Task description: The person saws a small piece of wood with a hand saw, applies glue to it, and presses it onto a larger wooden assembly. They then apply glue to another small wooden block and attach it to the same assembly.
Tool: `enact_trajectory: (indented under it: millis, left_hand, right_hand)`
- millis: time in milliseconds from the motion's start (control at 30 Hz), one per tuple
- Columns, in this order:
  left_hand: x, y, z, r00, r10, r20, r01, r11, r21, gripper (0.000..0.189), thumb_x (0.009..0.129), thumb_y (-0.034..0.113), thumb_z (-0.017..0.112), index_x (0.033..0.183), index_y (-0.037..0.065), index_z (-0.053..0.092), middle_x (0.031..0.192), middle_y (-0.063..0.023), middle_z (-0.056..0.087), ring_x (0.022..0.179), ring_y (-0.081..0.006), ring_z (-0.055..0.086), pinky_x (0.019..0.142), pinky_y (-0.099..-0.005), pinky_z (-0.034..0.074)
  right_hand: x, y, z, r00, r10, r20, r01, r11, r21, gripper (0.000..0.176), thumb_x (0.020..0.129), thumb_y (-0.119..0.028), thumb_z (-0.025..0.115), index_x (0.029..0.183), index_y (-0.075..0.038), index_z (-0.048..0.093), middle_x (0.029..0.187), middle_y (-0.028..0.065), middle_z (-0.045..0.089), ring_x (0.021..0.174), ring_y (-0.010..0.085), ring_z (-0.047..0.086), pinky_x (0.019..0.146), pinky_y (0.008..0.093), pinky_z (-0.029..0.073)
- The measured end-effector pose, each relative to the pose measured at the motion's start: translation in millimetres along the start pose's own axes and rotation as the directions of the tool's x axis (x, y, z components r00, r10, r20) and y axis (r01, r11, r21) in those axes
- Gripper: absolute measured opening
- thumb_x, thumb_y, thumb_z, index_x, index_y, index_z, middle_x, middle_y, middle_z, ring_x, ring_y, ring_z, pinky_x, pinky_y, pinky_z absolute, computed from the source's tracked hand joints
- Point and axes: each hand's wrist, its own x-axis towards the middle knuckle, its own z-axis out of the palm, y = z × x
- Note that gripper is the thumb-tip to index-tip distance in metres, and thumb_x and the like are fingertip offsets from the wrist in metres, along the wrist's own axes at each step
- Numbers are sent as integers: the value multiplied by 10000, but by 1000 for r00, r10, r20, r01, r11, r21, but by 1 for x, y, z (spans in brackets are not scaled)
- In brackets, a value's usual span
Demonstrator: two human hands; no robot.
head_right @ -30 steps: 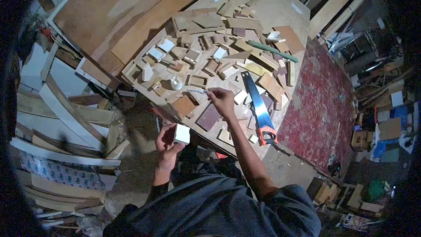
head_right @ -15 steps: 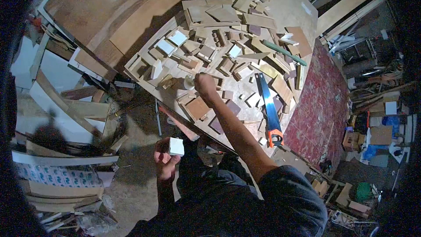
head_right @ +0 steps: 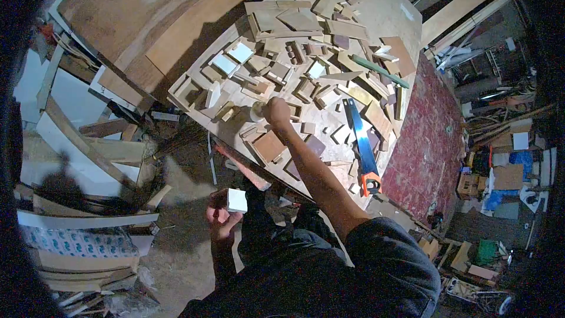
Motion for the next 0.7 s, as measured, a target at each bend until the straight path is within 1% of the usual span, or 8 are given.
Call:
enact_trajectory:
  millis: [133, 233, 300, 333, 367, 500, 633, 700]
  left_hand:
    - [-3, 3, -3, 1000, 22, 5, -22, 1000, -3, 667, 705, 59, 842, 1275, 27, 497, 1218, -131, 604, 1125, -256, 590, 959, -403, 478]
    - [-6, 2, -3, 1000, 12, 7, -12, 1000, 22, 661, 708, 75, 842, 1271, 26, 499, 1213, -128, 605, 1109, -252, 594, 954, -401, 480]
    - [-7, 2, -1, 1000, -1, 13, 0, 1000, 23, 659, 710, 88, 844, 1269, 24, 500, 1210, -128, 606, 1102, -250, 597, 951, -403, 482]
    - [-7, 2, 1, 999, 24, 28, -24, 1000, -6, 627, 720, 21, 817, 1265, 18, 506, 1204, -129, 609, 1105, -246, 603, 932, -397, 505]
    - [-6, 2, 3, 998, 49, 42, -47, 998, -35, 602, 730, -46, 790, 1260, 13, 511, 1197, -129, 612, 1108, -241, 608, 914, -391, 528]
    - [-12, -3, 1, 998, 51, 42, -50, 999, -17, 603, 728, -45, 792, 1261, 16, 515, 1200, -128, 612, 1102, -236, 610, 919, -387, 524]
    - [-14, -2, 4, 1000, 1, 16, -1, 1000, -6, 606, 731, -31, 796, 1266, 21, 517, 1206, -122, 610, 1101, -234, 608, 930, -383, 517]
    - [-14, -1, 7, 1000, 0, 9, 0, 1000, 16, 606, 732, -27, 795, 1268, 24, 518, 1210, -118, 609, 1107, -233, 605, 935, -383, 514]
  right_hand:
    - [3, 19, 14, 994, -54, -100, 59, 997, 48, 261, 752, -242, 731, 684, 6, 688, 655, 235, 625, 623, 377, 655, 570, 449, 505]
    - [-1, 16, 8, 998, 6, -63, 1, 995, 102, 248, 756, -230, 731, 689, 6, 693, 625, 244, 603, 584, 358, 650, 532, 437, 489]
    - [-3, 15, 6, 991, 19, -129, -4, 994, 113, 206, 767, -199, 711, 696, -6, 710, 610, 223, 618, 537, 343, 639, 508, 415, 491]
    - [-3, 15, 7, 991, 19, -131, -4, 994, 113, 206, 767, -199, 711, 696, -6, 710, 610, 223, 618, 537, 343, 639, 508, 415, 491]
    - [-3, 16, 8, 990, 22, -138, -4, 992, 129, 193, 770, -196, 707, 702, -16, 722, 598, 202, 628, 518, 316, 638, 505, 401, 494]
    - [-5, 26, 8, 994, 58, -90, -31, 961, 275, 167, 770, -202, 710, 712, -52, 758, 563, 127, 652, 488, 215, 637, 518, 364, 514]
    - [-9, 18, -11, 988, 138, -66, -124, 975, 186, 172, 776, -196, 695, 685, -65, 761, 549, 79, 658, 483, 142, 622, 531, 317, 523]
    - [-12, 15, -19, 987, 141, -71, -121, 965, 233, 189, 783, -200, 694, 681, -53, 757, 544, 83, 655, 475, 141, 618, 526, 315, 523]
